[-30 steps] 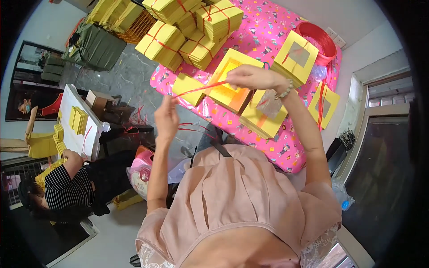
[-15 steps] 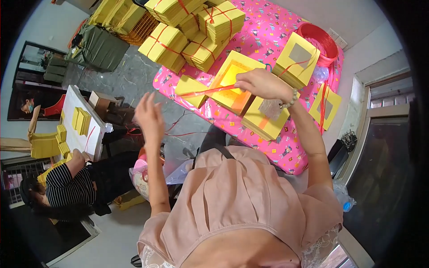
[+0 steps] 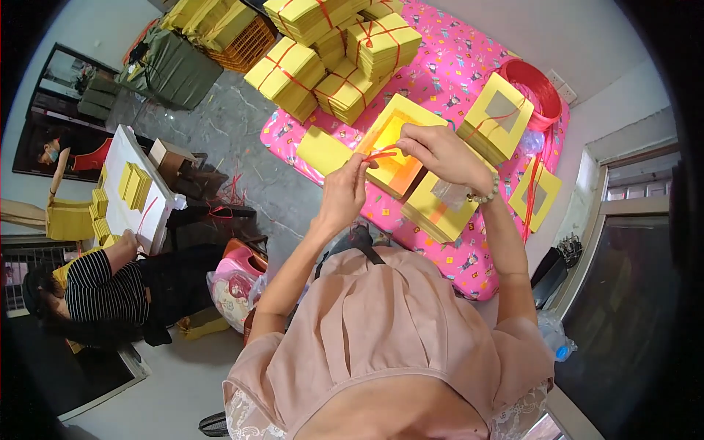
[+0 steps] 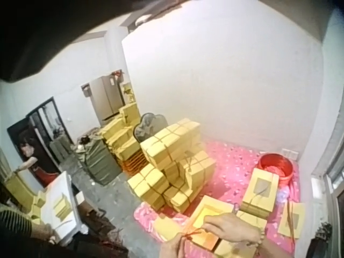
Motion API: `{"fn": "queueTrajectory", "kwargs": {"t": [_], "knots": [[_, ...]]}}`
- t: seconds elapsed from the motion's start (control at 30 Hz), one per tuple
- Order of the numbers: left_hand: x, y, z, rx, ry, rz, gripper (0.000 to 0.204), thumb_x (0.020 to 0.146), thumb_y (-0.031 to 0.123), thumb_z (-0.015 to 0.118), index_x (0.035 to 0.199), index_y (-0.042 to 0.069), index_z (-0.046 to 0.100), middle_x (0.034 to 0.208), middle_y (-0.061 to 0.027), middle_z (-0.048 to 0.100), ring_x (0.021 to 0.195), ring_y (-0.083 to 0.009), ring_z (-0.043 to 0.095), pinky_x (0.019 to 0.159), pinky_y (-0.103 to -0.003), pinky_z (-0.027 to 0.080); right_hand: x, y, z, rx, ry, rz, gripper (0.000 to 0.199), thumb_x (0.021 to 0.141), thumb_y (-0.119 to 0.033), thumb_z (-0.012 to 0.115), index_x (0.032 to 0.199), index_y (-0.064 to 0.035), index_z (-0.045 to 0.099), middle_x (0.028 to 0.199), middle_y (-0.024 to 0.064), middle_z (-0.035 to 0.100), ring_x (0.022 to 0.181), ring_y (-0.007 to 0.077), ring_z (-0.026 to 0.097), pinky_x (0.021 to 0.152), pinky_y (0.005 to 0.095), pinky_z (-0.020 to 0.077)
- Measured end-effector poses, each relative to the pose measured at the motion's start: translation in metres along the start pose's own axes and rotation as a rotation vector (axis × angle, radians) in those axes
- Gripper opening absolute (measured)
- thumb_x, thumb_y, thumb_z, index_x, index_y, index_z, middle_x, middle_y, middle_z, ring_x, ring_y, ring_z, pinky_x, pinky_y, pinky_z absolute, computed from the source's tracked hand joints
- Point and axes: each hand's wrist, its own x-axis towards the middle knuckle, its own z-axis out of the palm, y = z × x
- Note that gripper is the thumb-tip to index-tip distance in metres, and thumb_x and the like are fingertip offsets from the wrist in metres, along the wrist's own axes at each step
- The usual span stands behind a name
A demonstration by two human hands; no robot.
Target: The recorder ties bundles of yellow paper boxes with red plastic string and cuts the string with scissors.
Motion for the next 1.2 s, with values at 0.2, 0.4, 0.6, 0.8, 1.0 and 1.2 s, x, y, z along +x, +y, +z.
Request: {"fn": "queueTrajectory", "kwargs": {"t": [0.2, 0.4, 0.6, 0.8, 1.0, 1.2], "knots": [[0.004, -0.005, 0.01, -0.149, 0.136, -0.062, 0.018, 0.093, 0.014, 0.042, 0.09, 0.004, 0.056, 0.055, -0.0115, 0.047, 0.047, -0.0208, 0.048, 0.048, -0.032, 0.037, 0.011, -0.008, 0.011, 0.183, 0.184, 0.1, 0.022, 0.092, -0.02, 0.047, 0.081, -0.0016, 0.05, 0.062, 0.0049, 0.045, 0.058, 0.0123, 0.048, 0.054, 0.0284, 0.0381], [0.01, -0.004, 0.032, -0.387, 0.125, -0.124, 0.027, 0.095, 0.02, 0.038, 0.095, 0.003, 0.059, 0.054, -0.001, 0.039, 0.049, -0.0102, 0.04, 0.048, -0.027, 0.034, 0.027, -0.011, 0.06, 0.725, 0.574, 0.138, 0.02, 0.093, -0.021, 0.048, 0.086, -0.003, 0.05, 0.073, -0.003, 0.048, 0.068, 0.0038, 0.048, 0.058, 0.0216, 0.0419], [0.019, 0.011, 0.04, -0.34, 0.275, 0.006, 0.023, 0.094, 0.018, 0.039, 0.094, 0.002, 0.056, 0.058, -0.0099, 0.053, 0.052, -0.0213, 0.054, 0.052, -0.031, 0.041, 0.034, -0.027, 0.074, 0.952, 0.688, 0.267, 0.022, 0.095, -0.025, 0.045, 0.088, -0.0062, 0.054, 0.081, -0.0026, 0.053, 0.072, 0.0027, 0.048, 0.064, 0.0189, 0.0432], [0.031, 0.006, 0.037, -0.18, 0.271, 0.113, 0.014, 0.089, 0.012, 0.046, 0.085, 0.0, 0.05, 0.073, -0.0156, 0.049, 0.068, -0.032, 0.052, 0.058, -0.04, 0.039, 0.043, -0.037, 0.082, 1.374, 0.822, 0.355, 0.02, 0.095, -0.022, 0.046, 0.091, -0.0045, 0.055, 0.082, -0.0026, 0.055, 0.07, 0.0021, 0.047, 0.064, 0.0184, 0.0404], [0.043, 0.008, 0.017, -0.266, 0.3, 0.235, 0.012, 0.089, 0.009, 0.045, 0.092, -0.002, 0.049, 0.082, -0.0165, 0.046, 0.077, -0.0338, 0.048, 0.066, -0.039, 0.039, 0.059, -0.043, 0.097, 1.51, 0.812, 0.264, 0.02, 0.094, -0.022, 0.045, 0.097, -0.004, 0.053, 0.092, 0.0023, 0.058, 0.085, 0.0081, 0.054, 0.077, 0.0213, 0.0451], [0.05, -0.001, -0.014, -0.88, 0.289, -0.009, 0.023, 0.096, 0.019, 0.038, 0.081, 0.004, 0.046, 0.075, -0.0055, 0.05, 0.07, -0.0152, 0.049, 0.066, -0.027, 0.041, 0.065, -0.059, 0.11, 1.222, 0.65, 0.179, 0.036, 0.097, -0.037, 0.031, 0.097, -0.0055, 0.049, 0.096, 0.0017, 0.051, 0.088, 0.0083, 0.046, 0.08, 0.0257, 0.0397]]}}
